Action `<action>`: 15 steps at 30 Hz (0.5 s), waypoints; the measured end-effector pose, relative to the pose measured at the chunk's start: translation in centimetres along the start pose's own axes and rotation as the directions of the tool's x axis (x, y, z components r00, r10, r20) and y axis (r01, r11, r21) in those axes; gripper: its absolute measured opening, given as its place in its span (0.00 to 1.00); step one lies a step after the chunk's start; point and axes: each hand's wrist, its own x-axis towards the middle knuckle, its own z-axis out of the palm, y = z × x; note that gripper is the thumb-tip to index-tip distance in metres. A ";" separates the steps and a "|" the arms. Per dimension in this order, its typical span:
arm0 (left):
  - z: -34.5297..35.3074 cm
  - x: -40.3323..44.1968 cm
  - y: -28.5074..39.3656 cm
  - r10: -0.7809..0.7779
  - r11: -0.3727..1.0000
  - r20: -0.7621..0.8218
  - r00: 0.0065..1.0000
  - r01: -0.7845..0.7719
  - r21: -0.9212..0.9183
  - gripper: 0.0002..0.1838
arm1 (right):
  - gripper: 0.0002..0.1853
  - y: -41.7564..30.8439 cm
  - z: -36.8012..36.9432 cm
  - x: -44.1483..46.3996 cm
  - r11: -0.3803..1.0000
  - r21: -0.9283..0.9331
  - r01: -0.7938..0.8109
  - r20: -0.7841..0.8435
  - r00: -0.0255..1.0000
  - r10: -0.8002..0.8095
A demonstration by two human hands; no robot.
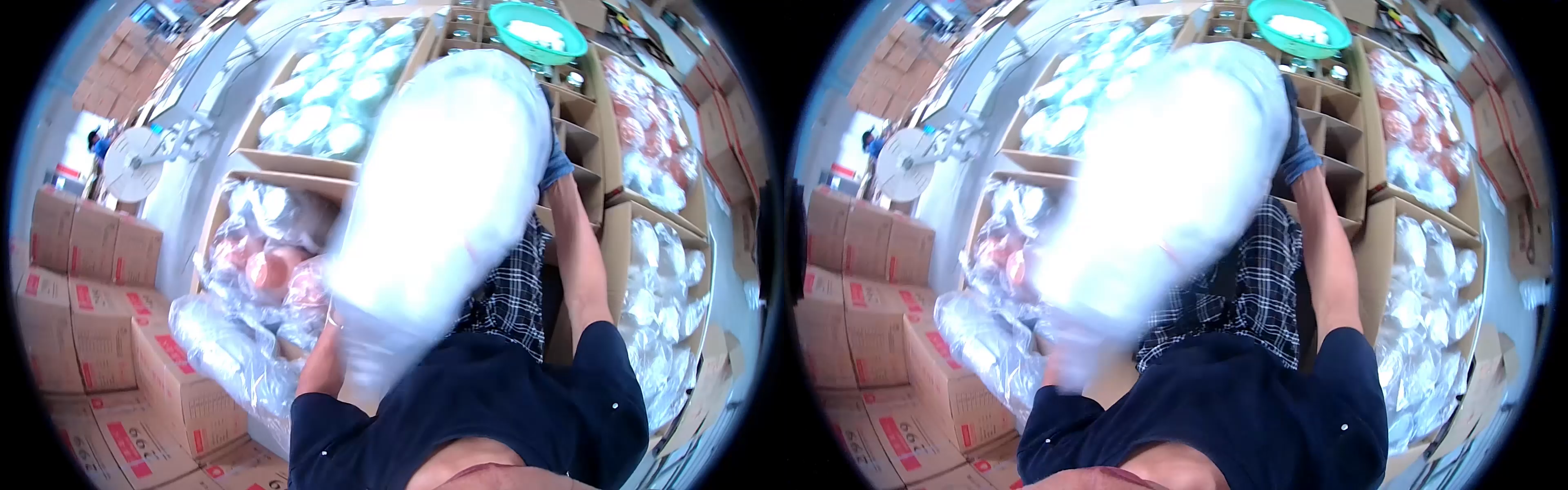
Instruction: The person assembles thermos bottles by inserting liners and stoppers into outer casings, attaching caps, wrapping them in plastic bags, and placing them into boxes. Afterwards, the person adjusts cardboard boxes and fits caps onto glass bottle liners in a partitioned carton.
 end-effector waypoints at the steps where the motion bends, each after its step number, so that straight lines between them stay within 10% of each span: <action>1: 1.6 1.0 -0.6 0.051 0.982 0.185 0.981 -0.083 0.172 0.17 | 0.30 -0.6 -3.1 -0.4 0.995 0.070 -0.069 -0.005 0.998 0.070; 5: 3.2 3.1 -4.9 -0.004 0.973 0.133 0.991 -0.027 0.230 0.21 | 0.25 0.0 -9.3 -3.8 0.947 0.107 -0.302 0.035 0.953 0.300; 8: 0.1 7.3 -4.6 -0.353 0.871 -0.160 0.922 0.262 -0.415 0.13 | 0.21 -2.4 -1.0 -9.5 0.911 -0.399 0.100 0.120 0.991 -0.056; 10: -1.9 9.2 -5.2 -0.299 0.934 -0.291 0.909 0.216 -0.284 0.12 | 0.21 -0.2 -5.9 -12.3 0.833 -0.553 0.000 -0.025 1.000 -0.016; 11: -2.4 10.6 -3.1 0.064 0.990 -0.286 0.956 -0.025 0.136 0.14 | 0.23 0.5 -6.0 -14.3 0.845 -0.534 -0.031 -0.104 0.994 -0.030; 13: -1.5 12.8 -2.2 -0.367 0.771 -0.383 0.848 0.047 -0.635 0.15 | 0.29 1.9 -5.3 -19.3 0.876 -0.476 -0.080 -0.224 0.974 -0.032; 15: -1.6 14.5 -3.8 -0.307 0.741 -0.369 0.877 -0.023 -0.671 0.15 | 0.35 3.1 -4.5 -25.3 0.867 -0.474 -0.157 -0.265 0.964 0.030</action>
